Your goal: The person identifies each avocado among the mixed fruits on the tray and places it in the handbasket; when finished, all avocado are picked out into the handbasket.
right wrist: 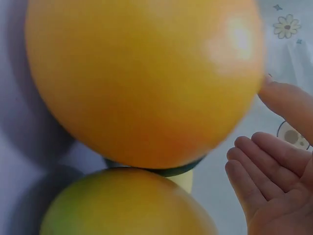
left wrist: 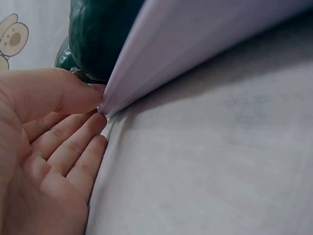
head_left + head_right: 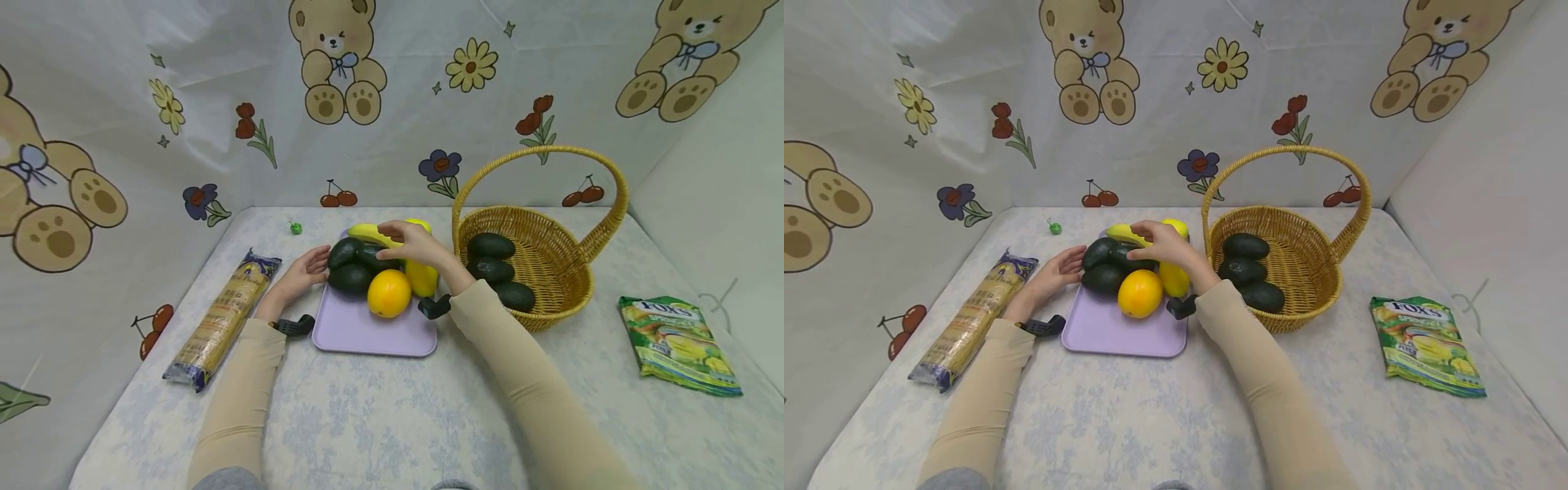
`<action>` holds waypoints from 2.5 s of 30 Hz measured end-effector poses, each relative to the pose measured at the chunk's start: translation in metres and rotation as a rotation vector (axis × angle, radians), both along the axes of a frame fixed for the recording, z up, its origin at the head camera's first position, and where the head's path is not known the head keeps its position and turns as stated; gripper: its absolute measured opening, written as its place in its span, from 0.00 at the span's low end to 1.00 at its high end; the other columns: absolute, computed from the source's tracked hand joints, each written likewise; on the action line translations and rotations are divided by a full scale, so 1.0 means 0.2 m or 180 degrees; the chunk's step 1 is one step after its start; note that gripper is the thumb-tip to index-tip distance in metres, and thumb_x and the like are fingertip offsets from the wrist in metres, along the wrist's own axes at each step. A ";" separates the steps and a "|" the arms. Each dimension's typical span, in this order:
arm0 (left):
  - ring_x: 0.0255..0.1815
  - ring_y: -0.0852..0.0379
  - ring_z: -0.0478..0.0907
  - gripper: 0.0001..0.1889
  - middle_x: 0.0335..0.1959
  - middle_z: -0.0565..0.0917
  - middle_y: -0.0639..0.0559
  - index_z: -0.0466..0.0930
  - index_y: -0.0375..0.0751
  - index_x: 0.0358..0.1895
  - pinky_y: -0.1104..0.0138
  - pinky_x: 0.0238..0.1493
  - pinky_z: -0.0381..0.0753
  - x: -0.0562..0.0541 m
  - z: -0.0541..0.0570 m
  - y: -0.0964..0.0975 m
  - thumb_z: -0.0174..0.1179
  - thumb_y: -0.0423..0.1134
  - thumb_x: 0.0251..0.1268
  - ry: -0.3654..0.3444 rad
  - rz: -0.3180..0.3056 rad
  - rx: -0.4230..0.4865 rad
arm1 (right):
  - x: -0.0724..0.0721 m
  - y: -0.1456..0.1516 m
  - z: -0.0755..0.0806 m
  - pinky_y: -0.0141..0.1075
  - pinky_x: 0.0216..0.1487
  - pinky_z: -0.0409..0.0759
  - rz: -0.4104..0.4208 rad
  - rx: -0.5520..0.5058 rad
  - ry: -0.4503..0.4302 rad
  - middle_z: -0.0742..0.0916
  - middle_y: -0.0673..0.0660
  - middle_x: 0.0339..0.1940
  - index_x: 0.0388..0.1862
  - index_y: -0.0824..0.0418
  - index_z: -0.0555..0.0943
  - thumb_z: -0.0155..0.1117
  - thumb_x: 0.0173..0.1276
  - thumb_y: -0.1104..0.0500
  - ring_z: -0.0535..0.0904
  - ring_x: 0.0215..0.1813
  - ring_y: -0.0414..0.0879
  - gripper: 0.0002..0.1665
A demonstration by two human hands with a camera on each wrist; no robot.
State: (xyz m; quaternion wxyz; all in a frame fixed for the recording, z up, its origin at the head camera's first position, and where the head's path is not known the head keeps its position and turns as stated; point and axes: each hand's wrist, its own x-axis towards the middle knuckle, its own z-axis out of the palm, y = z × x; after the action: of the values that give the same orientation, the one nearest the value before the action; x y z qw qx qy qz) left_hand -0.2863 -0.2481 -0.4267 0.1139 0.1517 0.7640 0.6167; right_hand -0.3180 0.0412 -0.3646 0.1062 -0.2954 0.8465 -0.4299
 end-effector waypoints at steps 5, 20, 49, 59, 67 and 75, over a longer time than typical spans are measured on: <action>0.71 0.36 0.51 0.36 0.71 0.52 0.29 0.45 0.25 0.72 0.52 0.70 0.53 0.02 0.02 0.01 0.50 0.18 0.61 -0.0002 -0.0015 -0.0010 | -0.01 -0.03 -0.03 0.40 0.67 0.66 -0.0044 0.0071 -0.0027 0.74 0.60 0.64 0.67 0.66 0.67 0.69 0.61 0.54 0.68 0.65 0.53 0.38; 0.71 0.36 0.51 0.36 0.71 0.52 0.29 0.45 0.25 0.72 0.52 0.70 0.53 0.01 0.02 0.01 0.50 0.18 0.61 0.0009 -0.0011 0.0032 | -0.06 -0.07 -0.05 0.40 0.64 0.68 -0.0029 0.0764 0.0016 0.77 0.58 0.61 0.65 0.64 0.71 0.70 0.59 0.53 0.72 0.60 0.49 0.36; 0.71 0.40 0.53 0.37 0.72 0.54 0.34 0.48 0.33 0.74 0.54 0.69 0.57 -0.06 -0.12 -0.02 0.51 0.19 0.61 0.0048 0.0062 -0.0043 | 0.03 -0.02 0.13 0.38 0.60 0.73 0.0168 0.0413 0.0298 0.78 0.56 0.59 0.66 0.62 0.69 0.72 0.55 0.53 0.73 0.55 0.48 0.40; 0.71 0.40 0.52 0.37 0.72 0.54 0.33 0.47 0.33 0.74 0.53 0.70 0.55 -0.07 -0.12 -0.01 0.50 0.18 0.62 0.0042 0.0032 0.0020 | 0.19 0.20 0.39 0.41 0.64 0.68 0.0429 0.0265 0.0821 0.77 0.56 0.60 0.65 0.61 0.70 0.72 0.54 0.53 0.72 0.59 0.47 0.40; 0.70 0.41 0.55 0.38 0.71 0.57 0.33 0.48 0.33 0.74 0.56 0.69 0.58 -0.08 -0.11 -0.01 0.52 0.19 0.59 0.0093 0.0092 -0.0116 | 0.28 0.54 0.47 0.45 0.51 0.77 0.0073 0.0551 0.0997 0.77 0.55 0.59 0.66 0.58 0.70 0.73 0.54 0.53 0.74 0.51 0.49 0.40; 0.71 0.42 0.55 0.39 0.71 0.56 0.35 0.47 0.35 0.74 0.56 0.70 0.57 -0.07 -0.10 -0.02 0.53 0.20 0.60 0.0042 0.0147 -0.0159 | 0.29 0.88 0.41 0.47 0.45 0.78 -0.0403 0.0831 0.0710 0.76 0.58 0.60 0.66 0.58 0.69 0.73 0.56 0.52 0.74 0.49 0.52 0.40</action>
State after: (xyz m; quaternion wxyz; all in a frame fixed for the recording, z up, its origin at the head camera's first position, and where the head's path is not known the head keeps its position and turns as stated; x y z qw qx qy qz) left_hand -0.3001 -0.2524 -0.4475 0.0984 0.1352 0.7832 0.5989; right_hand -0.2596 0.2174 -0.2823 0.0218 -0.2711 0.9186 -0.2868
